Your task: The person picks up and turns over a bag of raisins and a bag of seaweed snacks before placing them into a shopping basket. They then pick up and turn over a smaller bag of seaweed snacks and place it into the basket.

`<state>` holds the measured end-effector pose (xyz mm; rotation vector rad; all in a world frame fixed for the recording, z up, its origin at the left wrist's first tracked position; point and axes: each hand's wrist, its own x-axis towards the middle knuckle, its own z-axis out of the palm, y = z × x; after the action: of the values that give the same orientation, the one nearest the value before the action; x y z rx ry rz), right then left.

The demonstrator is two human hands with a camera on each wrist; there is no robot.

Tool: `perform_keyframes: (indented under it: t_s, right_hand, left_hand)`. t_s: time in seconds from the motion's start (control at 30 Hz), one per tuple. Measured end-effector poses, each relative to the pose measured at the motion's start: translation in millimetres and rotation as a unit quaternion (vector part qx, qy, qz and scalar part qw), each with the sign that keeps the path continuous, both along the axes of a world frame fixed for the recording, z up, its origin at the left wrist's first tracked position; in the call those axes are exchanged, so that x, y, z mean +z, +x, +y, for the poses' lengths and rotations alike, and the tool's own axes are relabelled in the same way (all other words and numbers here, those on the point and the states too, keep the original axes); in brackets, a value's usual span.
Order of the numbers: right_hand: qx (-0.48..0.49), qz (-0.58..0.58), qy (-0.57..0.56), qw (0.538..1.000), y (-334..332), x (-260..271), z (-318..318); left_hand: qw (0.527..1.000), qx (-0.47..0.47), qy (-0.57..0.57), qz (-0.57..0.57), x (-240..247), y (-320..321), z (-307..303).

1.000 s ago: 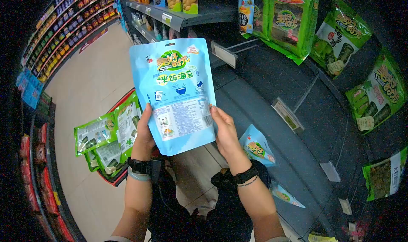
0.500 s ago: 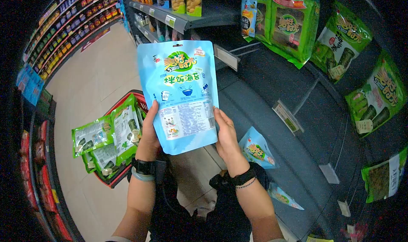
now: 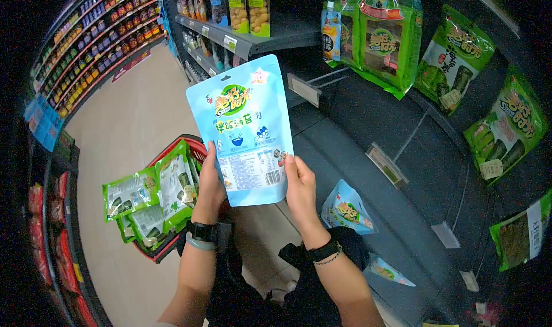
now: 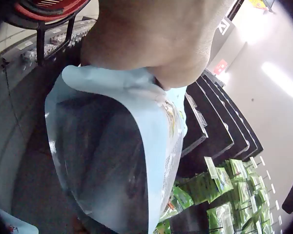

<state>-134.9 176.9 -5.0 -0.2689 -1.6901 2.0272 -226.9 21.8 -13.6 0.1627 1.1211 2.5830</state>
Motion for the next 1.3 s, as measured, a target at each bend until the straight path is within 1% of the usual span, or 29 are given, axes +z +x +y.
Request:
perform_keyframes:
  t_s: [0.07,0.13,0.27,0.33,0.47,0.53,0.57,0.63,0.7,0.77,0.8,0.83,0.9,0.97,1.03,1.07,1.1,1.13,1.17,1.2,1.23,1.27,1.3]
  right_hand:
    - [-0.001,0.002,0.014,1.0,0.7,-0.4,0.5]
    - [-0.004,-0.004,0.022,1.0,0.7,-1.4,1.2]
    - [-0.011,-0.005,0.031,0.999,-0.3,-3.2,2.2]
    - [-0.03,0.007,0.017,0.999,-1.5,-2.1,-0.5]
    - [-0.02,0.024,0.01,0.999,0.2,1.1,-4.7]
    - [-0.033,0.016,0.062,0.997,-0.9,1.4,-5.6]
    - [-0.023,0.017,0.058,0.998,-2.5,-0.1,-4.2]
    - [-0.019,0.003,0.106,0.994,-7.4,-7.5,-2.6]
    - [0.006,0.017,0.108,0.994,-13.7,-12.9,-8.7]
    - [0.042,0.048,0.061,0.996,-17.2,-10.0,-18.9]
    - [0.047,0.05,0.06,0.996,-19.1,-9.1,-24.1]
    - [0.069,0.045,0.061,0.995,-21.2,-7.9,-29.3]
    - [0.093,0.042,0.06,0.993,-25.6,-8.7,-39.3]
    - [0.119,0.042,0.1,0.987,-34.1,-16.9,-52.8]
    - [0.16,0.064,0.071,0.982,-44.5,-29.1,-70.1]
    - [0.174,0.067,0.054,0.981,-50.0,-36.8,-79.3]
    - [0.186,0.071,0.036,0.979,-53.5,-39.6,-89.5]
    - [0.225,0.054,-0.034,0.972,-56.1,-42.2,-99.1]
    - [0.256,0.049,-0.059,0.964,-58.9,-44.8,-107.1]
    - [0.276,0.054,-0.078,0.956,-64.1,-52.5,-115.6]
    - [0.295,0.06,-0.097,0.949,-71.0,-64.2,-123.6]
    - [0.319,0.043,-0.086,0.943,-76.4,-75.8,-133.8]
    - [0.344,0.025,-0.071,0.936,-79.2,-88.6,-139.6]
  left_hand:
    - [1.0,0.008,-0.001,0.003,0.6,0.5,1.9]
    - [0.999,0.035,-0.03,0.011,-1.5,-0.7,3.6]
    - [0.997,0.049,-0.049,0.026,-2.9,-0.5,4.4]
    - [0.997,0.05,-0.043,0.029,-3.8,-0.7,4.5]
    - [0.996,0.06,-0.057,0.041,-9.1,-3.1,-0.6]
    - [0.994,0.086,-0.065,0.029,-8.2,-2.1,-3.4]
    - [0.993,0.096,-0.068,0.029,-9.4,-2.7,-5.1]
    - [0.991,0.101,-0.071,0.049,-16.5,-6.8,-11.6]
    - [0.99,0.112,-0.077,0.043,-16.3,-7.0,-19.6]
    - [0.994,0.099,-0.035,0.017,-9.0,-3.5,-28.4]
    - [0.994,0.103,-0.036,-0.012,-8.4,-4.7,-36.0]
    - [0.993,0.107,-0.038,-0.012,-7.2,-4.4,-44.3]
    - [0.991,0.121,-0.017,-0.059,-2.8,-2.7,-61.2]
    - [0.99,0.131,-0.024,-0.055,-9.3,-7.9,-87.2]
    - [0.979,0.193,-0.071,-0.006,-12.3,-10.9,-112.2]
    - [0.969,0.233,-0.076,-0.009,-15.0,-12.4,-123.7]
    - [0.969,0.234,-0.08,-0.007,-15.5,-12.9,-133.6]
    - [0.949,0.288,-0.124,-0.006,-15.3,-13.4,-142.6]
    - [0.925,0.341,-0.168,-0.004,-16.6,-14.8,-152.8]
    - [0.898,0.385,-0.212,-0.018,-29.1,-23.4,-166.8]
    - [0.898,0.383,-0.216,-0.016,-36.6,-23.8,-175.0]
    - [0.771,0.446,-0.441,0.114,-42.4,-25.7,-183.6]
    - [0.578,0.473,-0.622,0.234,-45.4,-26.0,-186.9]
